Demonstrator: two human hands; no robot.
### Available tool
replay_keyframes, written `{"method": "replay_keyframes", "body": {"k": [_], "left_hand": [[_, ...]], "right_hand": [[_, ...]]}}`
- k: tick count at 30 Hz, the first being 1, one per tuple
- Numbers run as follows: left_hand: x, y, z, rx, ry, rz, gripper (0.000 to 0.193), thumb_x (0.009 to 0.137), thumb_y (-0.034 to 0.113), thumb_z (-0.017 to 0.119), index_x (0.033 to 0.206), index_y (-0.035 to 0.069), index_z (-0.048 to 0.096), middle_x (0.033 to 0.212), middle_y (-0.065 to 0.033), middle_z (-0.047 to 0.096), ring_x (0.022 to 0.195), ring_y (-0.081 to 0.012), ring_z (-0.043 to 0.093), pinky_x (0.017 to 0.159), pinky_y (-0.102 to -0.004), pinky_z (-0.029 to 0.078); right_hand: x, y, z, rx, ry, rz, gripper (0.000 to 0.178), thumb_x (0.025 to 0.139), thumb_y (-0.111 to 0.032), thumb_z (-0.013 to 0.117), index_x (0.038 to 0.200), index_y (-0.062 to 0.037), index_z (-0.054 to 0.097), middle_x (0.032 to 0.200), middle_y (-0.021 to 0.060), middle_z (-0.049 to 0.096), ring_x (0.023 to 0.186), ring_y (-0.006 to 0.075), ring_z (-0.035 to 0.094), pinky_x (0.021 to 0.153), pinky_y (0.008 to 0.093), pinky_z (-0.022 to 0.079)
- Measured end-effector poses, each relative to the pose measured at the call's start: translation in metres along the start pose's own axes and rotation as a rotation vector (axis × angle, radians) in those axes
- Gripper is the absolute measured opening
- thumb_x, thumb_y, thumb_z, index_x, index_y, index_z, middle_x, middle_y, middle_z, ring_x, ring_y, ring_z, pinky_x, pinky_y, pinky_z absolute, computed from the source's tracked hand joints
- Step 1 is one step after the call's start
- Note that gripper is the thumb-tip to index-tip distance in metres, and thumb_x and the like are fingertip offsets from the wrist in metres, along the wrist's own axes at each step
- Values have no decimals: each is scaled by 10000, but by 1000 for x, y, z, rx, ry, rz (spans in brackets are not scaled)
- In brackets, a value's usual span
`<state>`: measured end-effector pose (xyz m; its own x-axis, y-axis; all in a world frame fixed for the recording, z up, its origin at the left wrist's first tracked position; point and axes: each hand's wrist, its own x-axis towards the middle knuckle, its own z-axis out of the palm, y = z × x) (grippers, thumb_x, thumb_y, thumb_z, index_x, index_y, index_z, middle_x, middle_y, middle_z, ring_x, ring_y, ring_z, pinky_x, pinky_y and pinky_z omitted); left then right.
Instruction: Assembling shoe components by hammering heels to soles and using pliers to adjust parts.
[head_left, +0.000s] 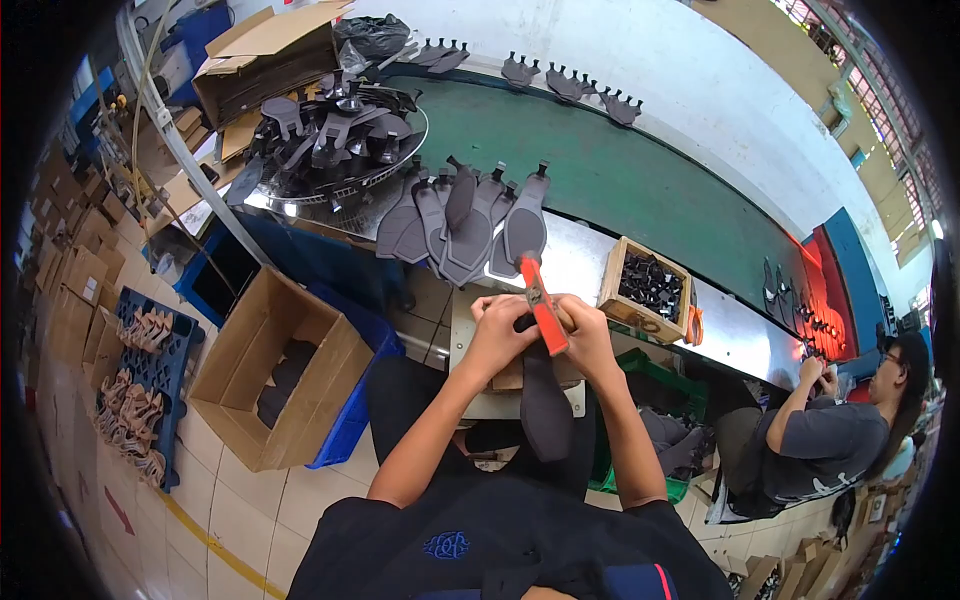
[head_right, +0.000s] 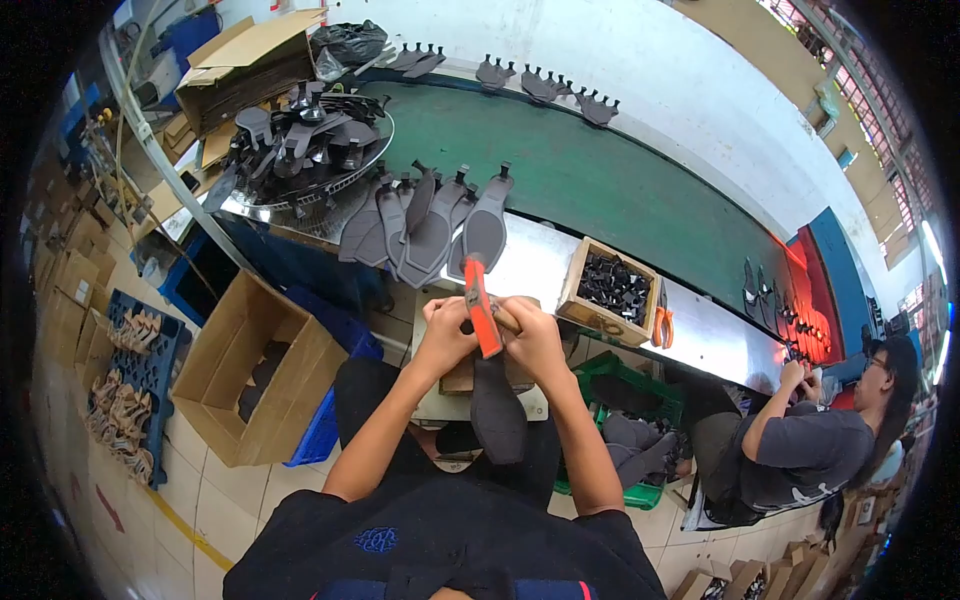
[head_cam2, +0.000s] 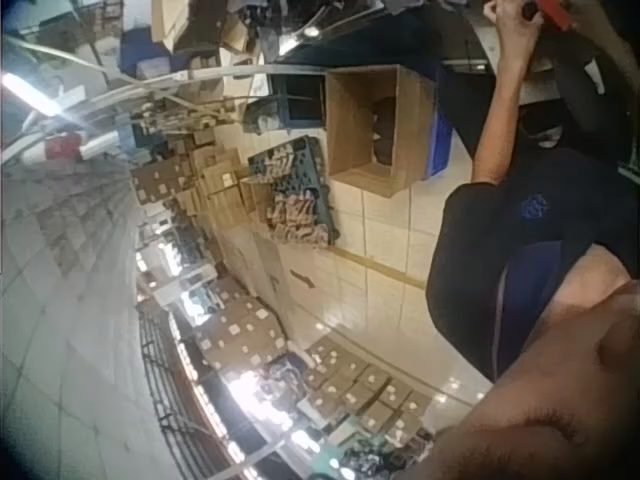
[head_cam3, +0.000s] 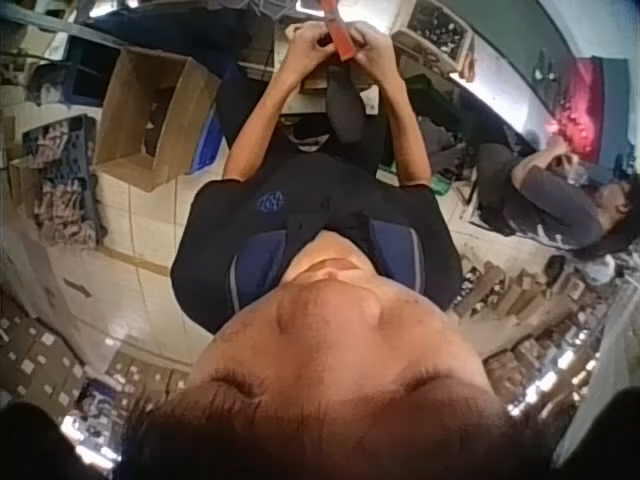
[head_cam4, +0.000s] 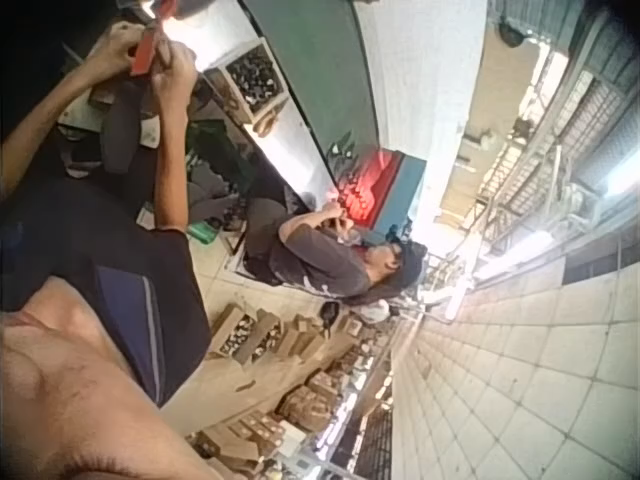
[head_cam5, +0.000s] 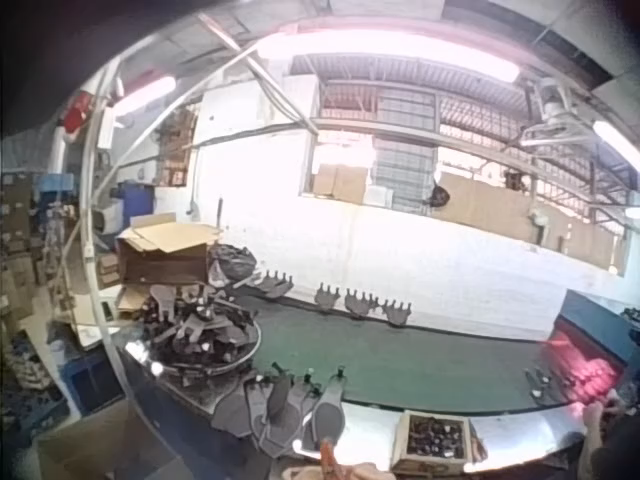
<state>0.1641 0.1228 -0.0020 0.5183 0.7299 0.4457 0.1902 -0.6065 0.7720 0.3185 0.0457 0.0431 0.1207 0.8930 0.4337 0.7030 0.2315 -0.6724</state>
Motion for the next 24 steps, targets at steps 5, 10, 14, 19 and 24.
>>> {"method": "replay_keyframes", "body": {"k": [5,10,14,19,24], "left_hand": [[7,-2,-4,-151,-41,42,339,772,199,793,1081,77,722,1071,-97,728,1020,-271,667,938,-383,424],[14,-2,-5,-257,-94,-40,303,771,150,791,1035,14,730,984,-132,744,911,-300,708,812,-347,534],[13,0,-10,-328,-58,-16,265,765,145,825,973,-4,754,910,-121,743,853,-174,697,773,-310,534],[13,3,-11,-387,-152,-121,248,775,98,800,987,-20,749,912,-106,745,858,-175,691,790,-298,522],[12,-1,-8,-404,-101,-97,241,774,66,775,996,-23,742,913,-94,741,877,-176,685,796,-296,518]], "right_hand": [[0,-8,-4,7,13,-43,242,742,24,720,971,17,642,984,146,653,872,362,662,763,384,528],[-8,-33,-21,63,57,233,259,835,-36,733,1062,13,616,878,120,625,704,174,622,638,288,488],[-36,-72,-42,508,102,433,430,920,-36,663,1327,31,543,868,126,632,694,140,588,633,272,475],[-58,-87,-51,25,78,108,472,947,-3,603,1406,22,495,909,171,625,726,268,601,684,326,493],[-59,-83,-46,-65,60,143,437,932,12,617,1361,36,537,856,160,575,699,249,556,660,301,467]]}}
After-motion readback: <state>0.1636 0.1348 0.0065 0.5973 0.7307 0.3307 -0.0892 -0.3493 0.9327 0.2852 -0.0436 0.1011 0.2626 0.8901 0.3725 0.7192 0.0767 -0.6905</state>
